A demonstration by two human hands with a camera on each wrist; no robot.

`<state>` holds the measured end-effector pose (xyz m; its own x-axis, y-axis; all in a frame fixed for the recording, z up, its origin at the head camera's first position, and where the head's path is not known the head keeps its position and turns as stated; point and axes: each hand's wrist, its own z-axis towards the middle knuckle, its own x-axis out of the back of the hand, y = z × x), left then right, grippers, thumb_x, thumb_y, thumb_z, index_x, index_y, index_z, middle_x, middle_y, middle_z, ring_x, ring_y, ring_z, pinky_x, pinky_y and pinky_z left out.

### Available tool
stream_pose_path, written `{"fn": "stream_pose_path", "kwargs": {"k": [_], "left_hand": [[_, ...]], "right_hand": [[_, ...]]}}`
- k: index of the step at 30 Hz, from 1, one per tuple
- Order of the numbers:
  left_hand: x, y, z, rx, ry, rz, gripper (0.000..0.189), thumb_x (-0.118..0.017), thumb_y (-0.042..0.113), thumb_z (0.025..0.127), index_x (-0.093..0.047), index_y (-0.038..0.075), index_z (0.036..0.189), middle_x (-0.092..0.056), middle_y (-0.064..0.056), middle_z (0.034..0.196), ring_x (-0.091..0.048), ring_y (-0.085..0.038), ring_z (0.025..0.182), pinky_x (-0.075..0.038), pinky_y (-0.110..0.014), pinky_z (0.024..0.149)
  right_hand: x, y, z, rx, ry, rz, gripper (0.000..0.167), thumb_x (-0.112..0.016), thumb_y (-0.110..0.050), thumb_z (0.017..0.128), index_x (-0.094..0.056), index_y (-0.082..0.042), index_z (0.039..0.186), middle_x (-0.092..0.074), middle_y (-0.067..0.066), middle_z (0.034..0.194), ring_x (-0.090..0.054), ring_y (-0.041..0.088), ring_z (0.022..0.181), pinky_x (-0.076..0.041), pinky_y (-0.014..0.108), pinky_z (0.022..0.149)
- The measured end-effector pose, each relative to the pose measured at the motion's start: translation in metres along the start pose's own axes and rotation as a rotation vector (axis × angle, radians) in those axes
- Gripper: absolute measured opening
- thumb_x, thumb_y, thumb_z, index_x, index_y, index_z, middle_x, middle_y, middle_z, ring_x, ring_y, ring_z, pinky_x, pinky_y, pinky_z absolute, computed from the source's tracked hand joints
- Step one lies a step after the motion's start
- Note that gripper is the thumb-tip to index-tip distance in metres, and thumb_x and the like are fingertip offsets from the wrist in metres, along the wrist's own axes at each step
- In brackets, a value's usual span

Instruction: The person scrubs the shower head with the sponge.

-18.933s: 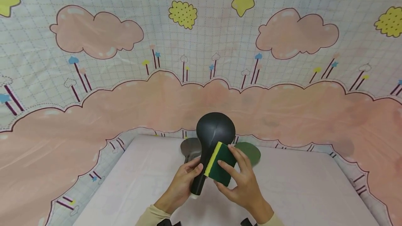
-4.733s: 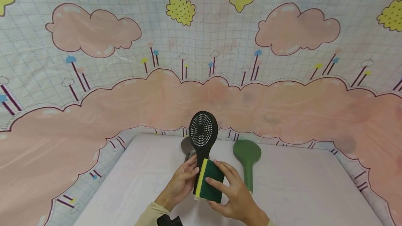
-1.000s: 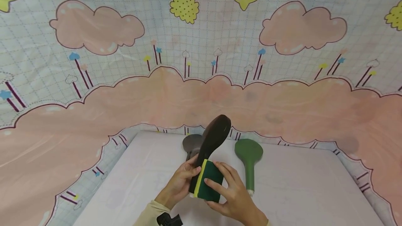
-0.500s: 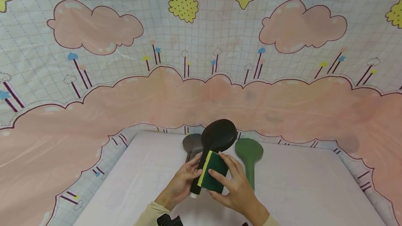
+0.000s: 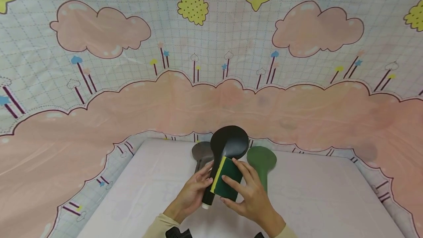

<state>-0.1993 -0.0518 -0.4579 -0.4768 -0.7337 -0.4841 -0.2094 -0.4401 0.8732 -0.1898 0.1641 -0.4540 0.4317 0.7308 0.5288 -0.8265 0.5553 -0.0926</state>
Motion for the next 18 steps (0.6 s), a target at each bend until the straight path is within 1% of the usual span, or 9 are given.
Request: {"fn": "stream_pose_path", "kwargs": {"k": [5,7,13,18], "left_hand": [[0.0,-0.002,0.002,-0.007,0.021,0.005,0.064,-0.053,0.011,0.1,-0.023,0.015,0.157,-0.032,-0.011,0.155,-0.045,-0.016,0.132,-0.044,-0.028,0.104],[0.001,-0.003,0.003,-0.008,0.029,0.012,0.064,-0.053,0.011,0.1,-0.023,0.015,0.157,-0.033,-0.011,0.153,-0.046,-0.015,0.131,-0.044,-0.028,0.104],[0.002,-0.005,0.004,-0.007,0.043,0.022,0.064,-0.053,0.009,0.099,-0.024,0.016,0.156,-0.035,-0.01,0.151,-0.046,-0.016,0.13,-0.041,-0.03,0.106],[0.005,-0.005,0.003,-0.006,0.038,0.027,0.067,-0.055,0.005,0.097,-0.027,0.017,0.156,-0.04,-0.008,0.144,-0.048,-0.017,0.127,-0.044,-0.031,0.104]], "right_hand": [[-0.003,-0.005,-0.003,0.031,-0.004,0.041,0.049,-0.065,-0.056,0.088,-0.07,-0.02,0.121,-0.051,0.025,0.141,-0.043,0.036,0.13,-0.021,0.021,0.119],[-0.004,-0.007,-0.005,0.043,-0.007,0.054,0.048,-0.066,-0.055,0.087,-0.07,-0.02,0.121,-0.051,0.026,0.14,-0.043,0.035,0.13,-0.021,0.021,0.119],[-0.004,-0.011,-0.009,0.065,-0.025,0.057,0.048,-0.068,-0.055,0.086,-0.07,-0.021,0.121,-0.052,0.026,0.138,-0.044,0.033,0.127,-0.021,0.02,0.119],[-0.002,-0.007,-0.009,0.079,-0.024,0.052,0.048,-0.068,-0.054,0.086,-0.07,-0.021,0.12,-0.052,0.027,0.137,-0.044,0.034,0.128,-0.021,0.022,0.119]]}}
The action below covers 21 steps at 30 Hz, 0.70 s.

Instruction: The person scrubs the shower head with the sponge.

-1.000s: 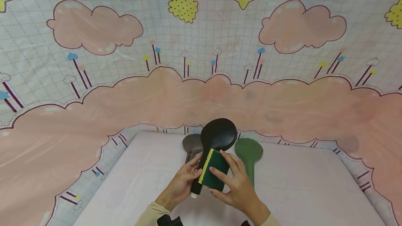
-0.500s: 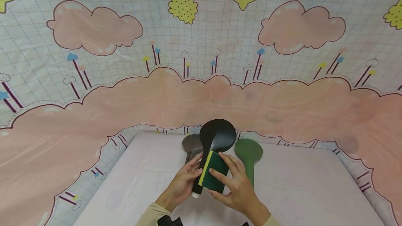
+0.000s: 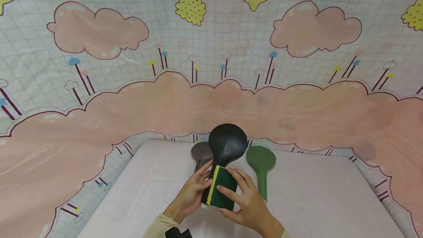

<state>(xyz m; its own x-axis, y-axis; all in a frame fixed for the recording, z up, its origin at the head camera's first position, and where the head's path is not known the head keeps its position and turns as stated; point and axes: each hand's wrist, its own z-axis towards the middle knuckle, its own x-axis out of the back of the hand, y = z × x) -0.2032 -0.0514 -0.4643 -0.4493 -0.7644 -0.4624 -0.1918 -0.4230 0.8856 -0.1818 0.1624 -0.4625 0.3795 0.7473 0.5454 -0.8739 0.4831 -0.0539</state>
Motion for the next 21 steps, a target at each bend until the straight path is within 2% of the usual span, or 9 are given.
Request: {"fn": "stream_pose_path", "kwargs": {"k": [8,15,21], "left_hand": [[0.003,0.002,-0.004,-0.013,-0.053,0.036,0.072,-0.061,0.004,0.094,-0.026,0.015,0.156,-0.049,-0.005,0.132,-0.058,-0.013,0.112,-0.049,-0.026,0.097],[0.004,0.004,-0.008,-0.019,-0.069,0.067,0.073,-0.063,0.003,0.093,-0.027,0.013,0.156,-0.051,-0.004,0.13,-0.055,-0.017,0.116,-0.05,-0.028,0.097],[0.006,0.004,-0.011,-0.024,-0.097,0.071,0.077,-0.064,0.001,0.091,-0.025,0.01,0.156,-0.052,-0.004,0.128,-0.056,-0.016,0.115,-0.051,-0.03,0.097]], "right_hand": [[0.01,0.013,0.007,-0.025,0.037,-0.05,0.048,-0.066,-0.056,0.087,-0.071,-0.02,0.119,-0.052,0.026,0.14,-0.045,0.035,0.127,-0.022,0.019,0.119],[0.018,0.023,0.014,-0.012,0.095,-0.085,0.049,-0.064,-0.055,0.089,-0.072,-0.016,0.117,-0.052,0.03,0.137,-0.046,0.039,0.124,-0.024,0.021,0.119],[0.025,0.032,0.017,-0.035,0.124,-0.115,0.051,-0.063,-0.057,0.089,-0.072,-0.014,0.114,-0.054,0.03,0.135,-0.048,0.041,0.121,-0.025,0.022,0.118]]}}
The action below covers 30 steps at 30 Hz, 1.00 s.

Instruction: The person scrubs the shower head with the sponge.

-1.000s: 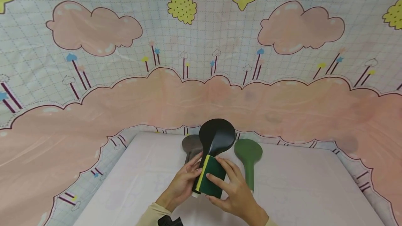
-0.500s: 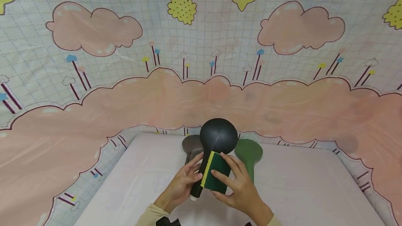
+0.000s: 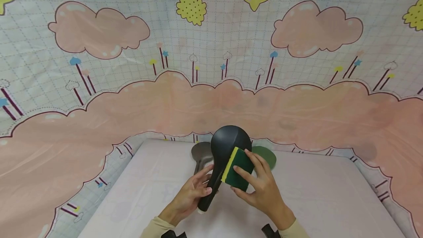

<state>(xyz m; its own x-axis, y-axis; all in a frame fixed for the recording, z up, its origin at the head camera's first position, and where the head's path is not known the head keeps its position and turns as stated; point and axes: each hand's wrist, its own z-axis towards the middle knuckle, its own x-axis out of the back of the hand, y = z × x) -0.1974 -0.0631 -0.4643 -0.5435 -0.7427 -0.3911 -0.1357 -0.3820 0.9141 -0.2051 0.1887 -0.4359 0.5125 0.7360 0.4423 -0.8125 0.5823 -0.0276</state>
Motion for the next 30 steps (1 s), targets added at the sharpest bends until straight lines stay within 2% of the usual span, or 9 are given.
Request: {"fn": "stream_pose_path", "kwargs": {"k": [9,15,19,25,30], "left_hand": [[0.003,-0.002,-0.004,-0.01,-0.045,0.027,0.075,-0.065,0.0,0.09,-0.027,0.007,0.155,-0.056,-0.001,0.126,-0.058,-0.012,0.114,-0.05,-0.026,0.093],[0.004,-0.005,-0.004,-0.01,-0.04,0.036,0.073,-0.065,0.001,0.09,-0.029,0.007,0.154,-0.057,-0.001,0.126,-0.058,-0.013,0.114,-0.05,-0.026,0.093],[0.004,-0.008,-0.001,-0.007,-0.006,0.025,0.071,-0.064,0.002,0.091,-0.03,0.007,0.154,-0.058,0.0,0.126,-0.059,-0.013,0.114,-0.05,-0.027,0.093],[0.004,-0.014,0.008,0.013,0.087,0.012,0.07,-0.065,0.003,0.09,-0.033,0.007,0.152,-0.06,-0.001,0.123,-0.061,-0.013,0.108,-0.05,-0.028,0.091],[0.002,-0.02,0.019,0.011,0.159,-0.021,0.068,-0.062,0.0,0.09,-0.033,0.005,0.152,-0.06,-0.005,0.122,-0.063,-0.015,0.106,-0.05,-0.032,0.095]], "right_hand": [[0.009,0.009,0.0,-0.078,0.021,-0.018,0.054,-0.062,-0.06,0.088,-0.072,-0.014,0.113,-0.053,0.028,0.136,-0.047,0.04,0.123,-0.027,0.017,0.116],[0.014,0.019,-0.005,-0.152,0.03,-0.052,0.059,-0.06,-0.063,0.088,-0.072,-0.011,0.115,-0.051,0.027,0.14,-0.046,0.039,0.124,-0.025,0.014,0.115],[0.021,0.028,-0.01,-0.198,0.049,-0.08,0.062,-0.06,-0.064,0.087,-0.072,-0.01,0.115,-0.051,0.026,0.141,-0.046,0.041,0.123,-0.024,0.013,0.114],[0.032,0.037,-0.019,-0.242,0.051,-0.113,0.064,-0.06,-0.065,0.086,-0.072,-0.009,0.114,-0.051,0.027,0.14,-0.046,0.043,0.123,-0.023,0.01,0.112],[0.041,0.041,-0.027,-0.269,0.044,-0.139,0.064,-0.059,-0.066,0.086,-0.072,-0.009,0.113,-0.051,0.027,0.141,-0.046,0.042,0.124,-0.023,0.009,0.11]]}}
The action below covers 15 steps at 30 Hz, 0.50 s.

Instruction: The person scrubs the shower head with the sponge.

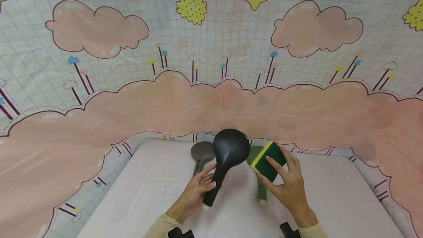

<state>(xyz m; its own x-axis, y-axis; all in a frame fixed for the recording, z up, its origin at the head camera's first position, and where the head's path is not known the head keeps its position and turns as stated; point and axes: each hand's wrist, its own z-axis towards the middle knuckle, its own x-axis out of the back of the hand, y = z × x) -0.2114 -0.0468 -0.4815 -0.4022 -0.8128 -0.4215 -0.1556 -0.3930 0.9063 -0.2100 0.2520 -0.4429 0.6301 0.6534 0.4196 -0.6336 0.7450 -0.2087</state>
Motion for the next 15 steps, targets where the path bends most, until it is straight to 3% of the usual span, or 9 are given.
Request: {"fn": "stream_pose_path", "kwargs": {"k": [9,15], "left_hand": [[-0.006,-0.016,0.024,-0.024,0.13,-0.065,0.065,-0.058,-0.006,0.091,-0.035,0.005,0.151,-0.061,-0.006,0.115,-0.061,-0.015,0.103,-0.051,-0.032,0.094],[-0.013,-0.027,0.039,-0.026,0.196,-0.08,0.062,-0.056,-0.006,0.092,-0.035,0.001,0.15,-0.064,-0.004,0.112,-0.059,-0.011,0.096,-0.046,-0.027,0.086]], "right_hand": [[0.011,0.011,-0.011,-0.071,-0.049,-0.043,0.069,-0.055,-0.07,0.085,-0.072,-0.011,0.115,-0.048,0.024,0.145,-0.043,0.035,0.131,-0.021,0.005,0.107],[0.019,0.016,-0.022,-0.118,-0.1,-0.073,0.07,-0.055,-0.073,0.083,-0.071,-0.014,0.118,-0.047,0.024,0.145,-0.041,0.041,0.128,-0.018,0.001,0.103]]}}
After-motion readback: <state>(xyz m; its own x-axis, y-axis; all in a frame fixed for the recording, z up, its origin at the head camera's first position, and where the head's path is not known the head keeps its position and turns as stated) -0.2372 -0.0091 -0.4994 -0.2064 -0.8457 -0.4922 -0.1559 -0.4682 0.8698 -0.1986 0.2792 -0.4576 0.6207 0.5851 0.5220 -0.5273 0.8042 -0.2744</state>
